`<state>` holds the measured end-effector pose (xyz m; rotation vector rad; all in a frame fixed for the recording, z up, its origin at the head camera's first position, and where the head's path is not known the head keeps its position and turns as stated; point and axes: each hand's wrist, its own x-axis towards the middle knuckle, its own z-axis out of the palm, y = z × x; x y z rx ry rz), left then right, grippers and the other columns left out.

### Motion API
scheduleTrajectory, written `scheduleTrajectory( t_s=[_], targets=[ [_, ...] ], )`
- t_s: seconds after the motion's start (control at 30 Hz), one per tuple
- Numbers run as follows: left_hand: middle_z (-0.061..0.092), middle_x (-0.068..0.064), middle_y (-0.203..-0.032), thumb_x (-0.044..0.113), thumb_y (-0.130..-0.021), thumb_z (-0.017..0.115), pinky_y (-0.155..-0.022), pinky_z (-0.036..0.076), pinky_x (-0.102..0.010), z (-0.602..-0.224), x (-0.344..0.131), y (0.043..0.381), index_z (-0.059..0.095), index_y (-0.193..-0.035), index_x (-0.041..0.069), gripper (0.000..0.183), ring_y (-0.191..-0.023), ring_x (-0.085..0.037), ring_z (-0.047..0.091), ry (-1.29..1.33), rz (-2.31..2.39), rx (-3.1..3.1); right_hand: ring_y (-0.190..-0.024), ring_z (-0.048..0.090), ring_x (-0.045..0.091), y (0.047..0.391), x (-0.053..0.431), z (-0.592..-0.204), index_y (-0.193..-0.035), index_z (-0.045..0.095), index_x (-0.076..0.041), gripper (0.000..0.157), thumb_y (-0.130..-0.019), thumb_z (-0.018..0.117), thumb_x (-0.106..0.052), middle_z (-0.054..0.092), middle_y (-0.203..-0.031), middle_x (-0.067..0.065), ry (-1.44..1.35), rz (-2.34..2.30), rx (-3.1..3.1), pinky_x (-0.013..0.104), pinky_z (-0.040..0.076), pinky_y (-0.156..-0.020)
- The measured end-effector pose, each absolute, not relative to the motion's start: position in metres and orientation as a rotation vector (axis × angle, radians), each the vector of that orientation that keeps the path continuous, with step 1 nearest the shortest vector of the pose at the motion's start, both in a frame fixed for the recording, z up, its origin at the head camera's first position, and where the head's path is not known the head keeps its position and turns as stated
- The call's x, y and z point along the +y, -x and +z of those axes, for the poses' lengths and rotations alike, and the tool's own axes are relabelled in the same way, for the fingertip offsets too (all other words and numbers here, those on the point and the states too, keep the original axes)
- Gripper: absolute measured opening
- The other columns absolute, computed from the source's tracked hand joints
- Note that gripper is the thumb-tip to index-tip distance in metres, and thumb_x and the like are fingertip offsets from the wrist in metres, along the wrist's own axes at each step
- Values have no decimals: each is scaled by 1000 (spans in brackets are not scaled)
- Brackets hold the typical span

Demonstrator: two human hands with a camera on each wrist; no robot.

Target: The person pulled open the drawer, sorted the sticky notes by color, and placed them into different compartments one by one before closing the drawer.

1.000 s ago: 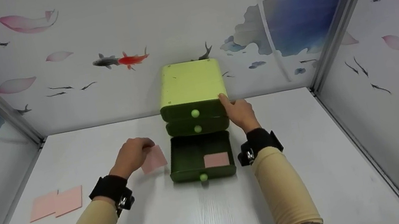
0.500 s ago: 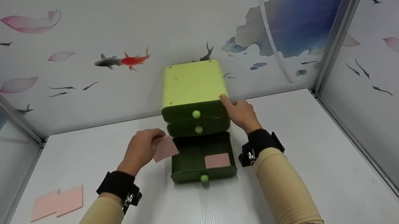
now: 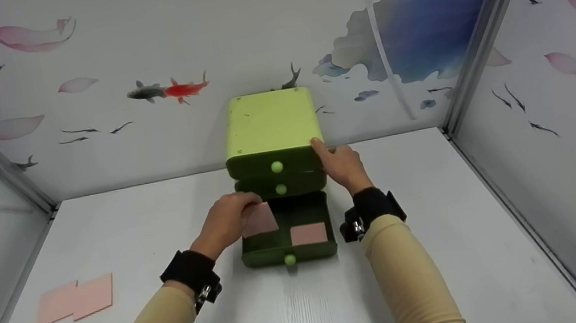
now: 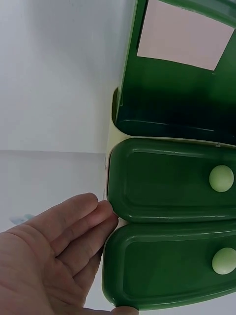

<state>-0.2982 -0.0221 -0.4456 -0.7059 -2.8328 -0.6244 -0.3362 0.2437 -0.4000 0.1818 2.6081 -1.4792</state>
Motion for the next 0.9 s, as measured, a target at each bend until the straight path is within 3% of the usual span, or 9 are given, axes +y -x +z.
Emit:
scheduleTrajectory(
  t_s=[0.07, 0.27, 0.6, 0.9],
  targets=[
    [73, -3, -107, 7, -94, 63, -88, 56, -34, -449, -18, 299, 73, -112, 17, 23, -101, -20, 68, 721, -611, -2849, -91, 63, 15, 336, 244, -400, -123, 57, 6, 84, -93, 36, -69, 61, -111, 18, -180, -1470, 2617, 16, 51, -72],
    [73, -4, -109, 2, -92, 63, -89, 55, -35, -462, -10, 301, 73, -111, 15, 25, -102, -21, 68, 713, -634, -2926, -107, 64, 27, 335, 244, -400, -127, 57, 7, 85, -94, 35, -69, 62, -117, 21, -174, -1464, 2616, 18, 52, -78],
    [71, -6, -112, 9, -98, 57, -86, 56, -36, -474, -6, 306, 72, -113, 13, 22, -103, -23, 67, 701, -614, -3072, -101, 64, 24, 338, 245, -402, -118, 62, 4, 80, -93, 37, -69, 64, -106, 17, -185, -1485, 2621, 18, 51, -74],
    [69, -7, -118, -5, -94, 54, -91, 55, -37, -488, -2, 312, 70, -119, 13, 34, -109, -25, 65, 699, -602, -3139, -106, 62, 29, 337, 246, -404, -112, 62, 2, 81, -92, 35, -72, 63, -111, 21, -192, -1462, 2628, 23, 50, -81]
  ],
)
